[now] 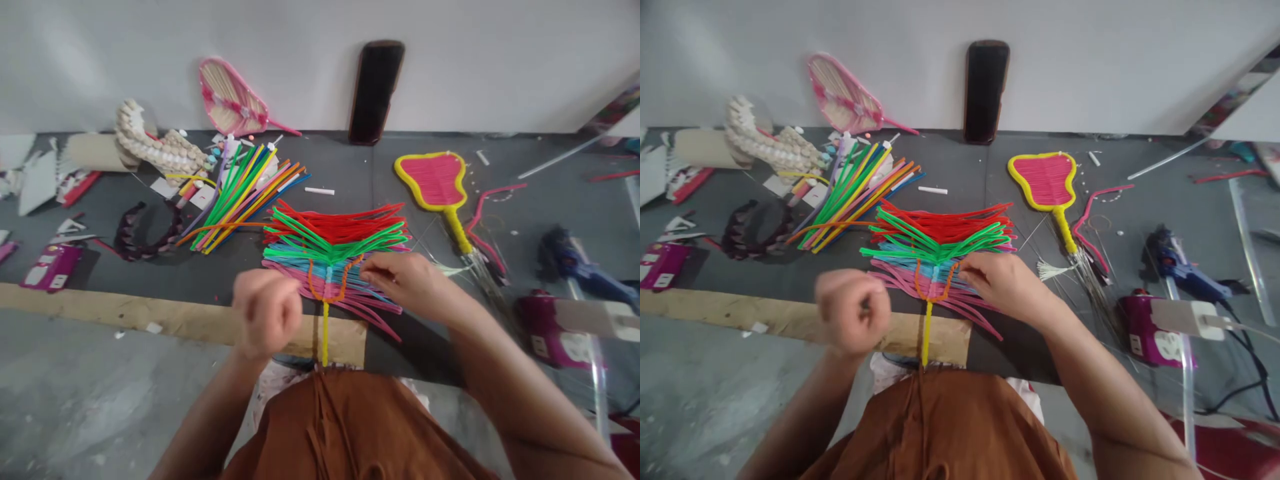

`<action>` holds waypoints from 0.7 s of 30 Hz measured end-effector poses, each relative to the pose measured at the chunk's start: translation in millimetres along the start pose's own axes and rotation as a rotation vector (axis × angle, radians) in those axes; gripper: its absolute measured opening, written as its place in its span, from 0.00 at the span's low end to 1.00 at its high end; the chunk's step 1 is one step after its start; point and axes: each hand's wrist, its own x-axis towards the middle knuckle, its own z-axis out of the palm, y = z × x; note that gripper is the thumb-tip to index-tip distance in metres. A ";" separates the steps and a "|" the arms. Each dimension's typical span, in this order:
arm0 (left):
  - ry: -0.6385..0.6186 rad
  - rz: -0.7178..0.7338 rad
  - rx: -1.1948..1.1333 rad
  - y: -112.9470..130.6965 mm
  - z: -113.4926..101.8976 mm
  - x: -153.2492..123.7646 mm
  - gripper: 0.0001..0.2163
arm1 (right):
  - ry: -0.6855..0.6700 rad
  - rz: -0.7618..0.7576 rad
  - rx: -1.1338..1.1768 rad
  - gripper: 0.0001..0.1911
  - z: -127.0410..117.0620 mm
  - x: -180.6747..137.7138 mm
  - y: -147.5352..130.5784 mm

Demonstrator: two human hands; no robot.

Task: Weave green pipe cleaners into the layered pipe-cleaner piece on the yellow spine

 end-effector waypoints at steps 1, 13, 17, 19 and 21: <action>-0.163 0.134 0.020 2.4 -0.1 -0.6 0.11 | 0.038 -0.088 -0.023 0.09 -0.4 -0.6 -4.8; -0.684 0.310 0.072 -18.6 30.7 -11.8 0.21 | 0.218 -0.314 -0.643 0.09 43.5 8.4 16.6; -0.672 0.309 0.078 -20.9 31.3 -19.3 0.22 | 0.230 -0.328 -0.627 0.10 45.1 4.7 20.1; -0.674 0.308 0.073 -22.4 32.9 -22.1 0.22 | 0.231 -0.323 -0.619 0.10 45.4 4.5 20.5; -0.682 0.304 0.063 -23.9 34.3 -24.0 0.22 | 0.224 -0.306 -0.616 0.10 45.6 4.7 20.6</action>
